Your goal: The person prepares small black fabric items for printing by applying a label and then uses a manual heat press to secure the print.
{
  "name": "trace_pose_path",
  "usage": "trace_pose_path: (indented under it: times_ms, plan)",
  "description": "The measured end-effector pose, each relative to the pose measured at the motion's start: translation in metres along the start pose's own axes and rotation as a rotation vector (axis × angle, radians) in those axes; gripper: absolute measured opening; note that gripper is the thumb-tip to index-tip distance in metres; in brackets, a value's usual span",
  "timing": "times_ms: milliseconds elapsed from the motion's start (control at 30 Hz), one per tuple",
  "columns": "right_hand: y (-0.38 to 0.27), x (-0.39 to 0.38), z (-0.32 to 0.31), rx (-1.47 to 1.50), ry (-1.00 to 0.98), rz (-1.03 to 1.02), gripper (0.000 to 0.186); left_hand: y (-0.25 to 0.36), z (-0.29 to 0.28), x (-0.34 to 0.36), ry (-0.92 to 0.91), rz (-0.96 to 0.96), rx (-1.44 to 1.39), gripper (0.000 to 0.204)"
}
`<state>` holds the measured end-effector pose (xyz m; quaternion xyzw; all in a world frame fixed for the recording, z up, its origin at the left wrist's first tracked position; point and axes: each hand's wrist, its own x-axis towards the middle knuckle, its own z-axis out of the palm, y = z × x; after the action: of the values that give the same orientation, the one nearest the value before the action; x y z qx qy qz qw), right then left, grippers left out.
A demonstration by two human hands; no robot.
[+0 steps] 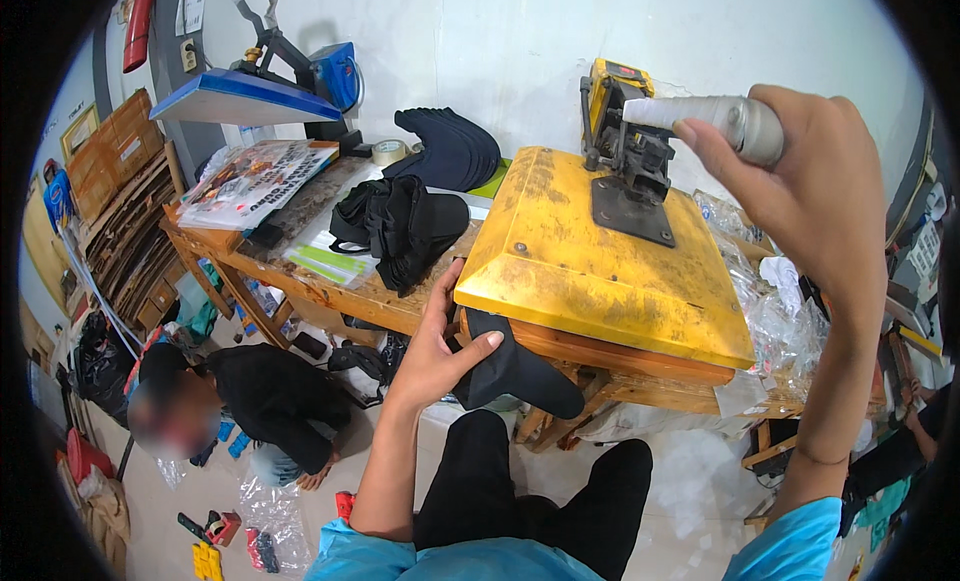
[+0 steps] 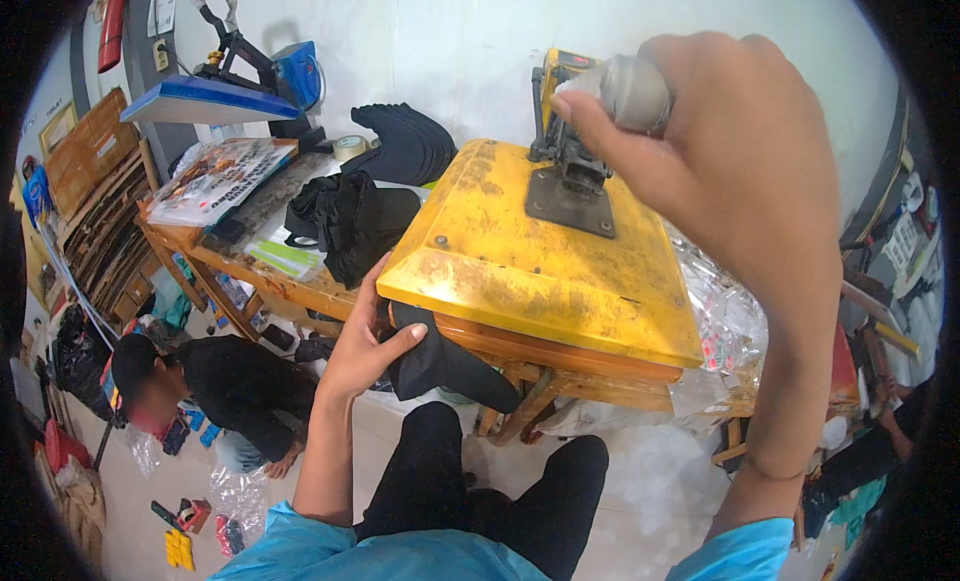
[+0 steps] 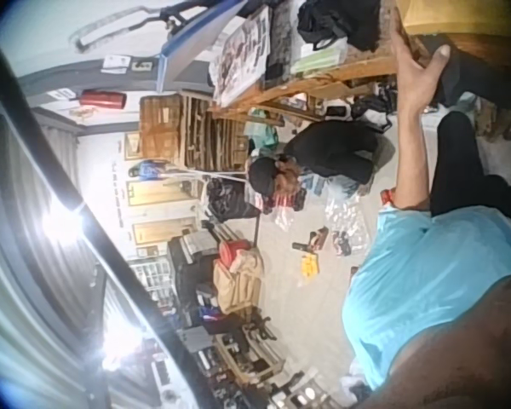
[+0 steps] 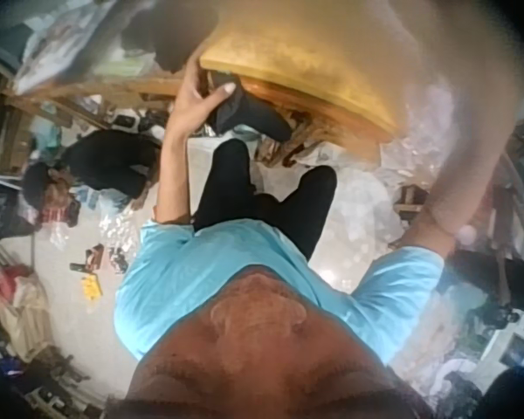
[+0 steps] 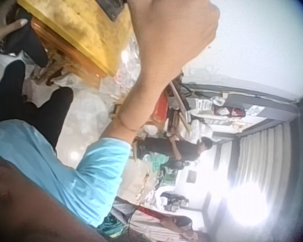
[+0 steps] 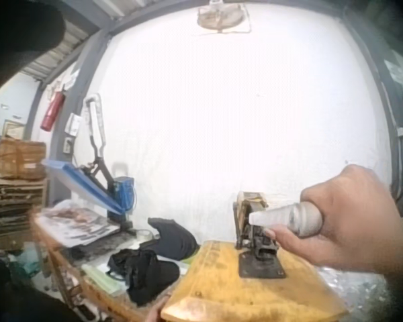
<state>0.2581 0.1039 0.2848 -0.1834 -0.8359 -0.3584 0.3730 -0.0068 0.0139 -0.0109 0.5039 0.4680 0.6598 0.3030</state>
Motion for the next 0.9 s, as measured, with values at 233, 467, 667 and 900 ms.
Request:
trace_pose_path:
  times_ms: [233, 467, 667, 900]
  plan:
    - [-0.032, -0.026, 0.006, -0.041, -0.068, 0.096, 0.053, -0.002, -0.004, -0.002, -0.002, -0.004, -0.001, 0.107]
    - [-0.044, -0.032, 0.009, -0.107, -0.075, 0.155, 0.054, 0.001, 0.002, -0.004, 0.044, 0.010, 0.005, 0.113]
    - [-0.046, -0.032, 0.009, -0.137, -0.016, 0.067, 0.047, 0.038, -0.016, -0.031, 0.226, 0.025, 0.149, 0.110]
    - [-0.038, -0.045, 0.025, -0.096, 0.035, 0.088, 0.032, 0.137, 0.065, 0.067, -0.171, 0.762, 0.192, 0.062]
